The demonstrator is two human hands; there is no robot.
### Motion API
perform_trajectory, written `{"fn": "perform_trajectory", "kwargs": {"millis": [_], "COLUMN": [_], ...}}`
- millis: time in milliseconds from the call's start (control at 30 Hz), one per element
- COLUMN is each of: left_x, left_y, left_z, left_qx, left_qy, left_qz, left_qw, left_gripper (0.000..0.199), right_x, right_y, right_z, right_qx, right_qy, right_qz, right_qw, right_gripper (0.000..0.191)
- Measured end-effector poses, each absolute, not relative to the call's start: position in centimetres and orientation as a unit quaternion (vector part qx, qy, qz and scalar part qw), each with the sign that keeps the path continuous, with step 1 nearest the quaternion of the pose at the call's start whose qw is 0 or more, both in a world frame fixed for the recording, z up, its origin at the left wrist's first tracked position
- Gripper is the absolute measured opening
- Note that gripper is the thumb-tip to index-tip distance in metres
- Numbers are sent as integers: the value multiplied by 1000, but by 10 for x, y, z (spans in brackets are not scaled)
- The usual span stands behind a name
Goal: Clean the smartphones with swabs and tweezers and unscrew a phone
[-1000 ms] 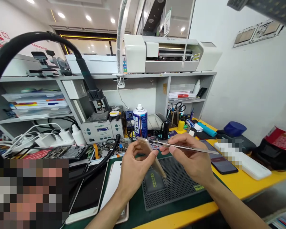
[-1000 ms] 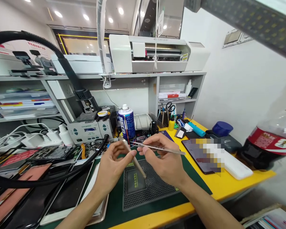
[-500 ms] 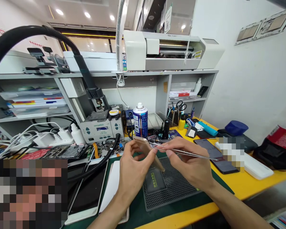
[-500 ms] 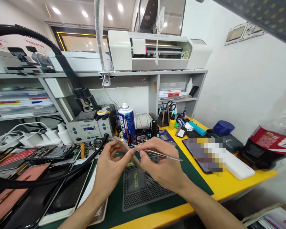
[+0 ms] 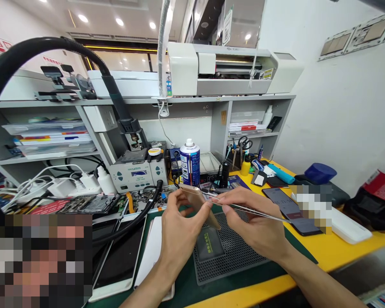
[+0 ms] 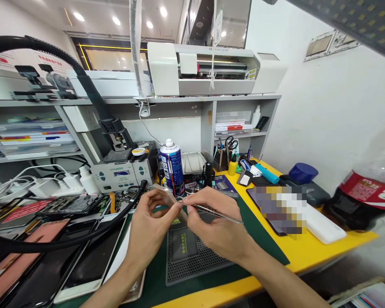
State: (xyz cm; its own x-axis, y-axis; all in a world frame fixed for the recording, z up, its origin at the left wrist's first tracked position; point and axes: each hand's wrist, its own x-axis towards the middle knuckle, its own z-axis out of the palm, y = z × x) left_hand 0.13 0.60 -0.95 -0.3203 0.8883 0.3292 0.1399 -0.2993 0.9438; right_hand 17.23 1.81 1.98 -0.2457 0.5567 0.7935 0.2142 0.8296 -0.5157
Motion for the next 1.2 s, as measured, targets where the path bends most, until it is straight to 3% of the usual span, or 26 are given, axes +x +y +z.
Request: {"fn": "perform_trajectory", "kwargs": {"millis": [1200], "left_x": [-2], "left_y": [2], "left_z": [-9], "left_qx": [531], "left_qy": [553], "left_qz": [593], "left_qw": [244], "left_gripper": [54], "right_x": [174], "right_y": [22], "right_z": [12], "right_qx": [-238], "right_qy": [-783], "right_qz": [161], "right_qw": [552], "right_gripper": [20]}}
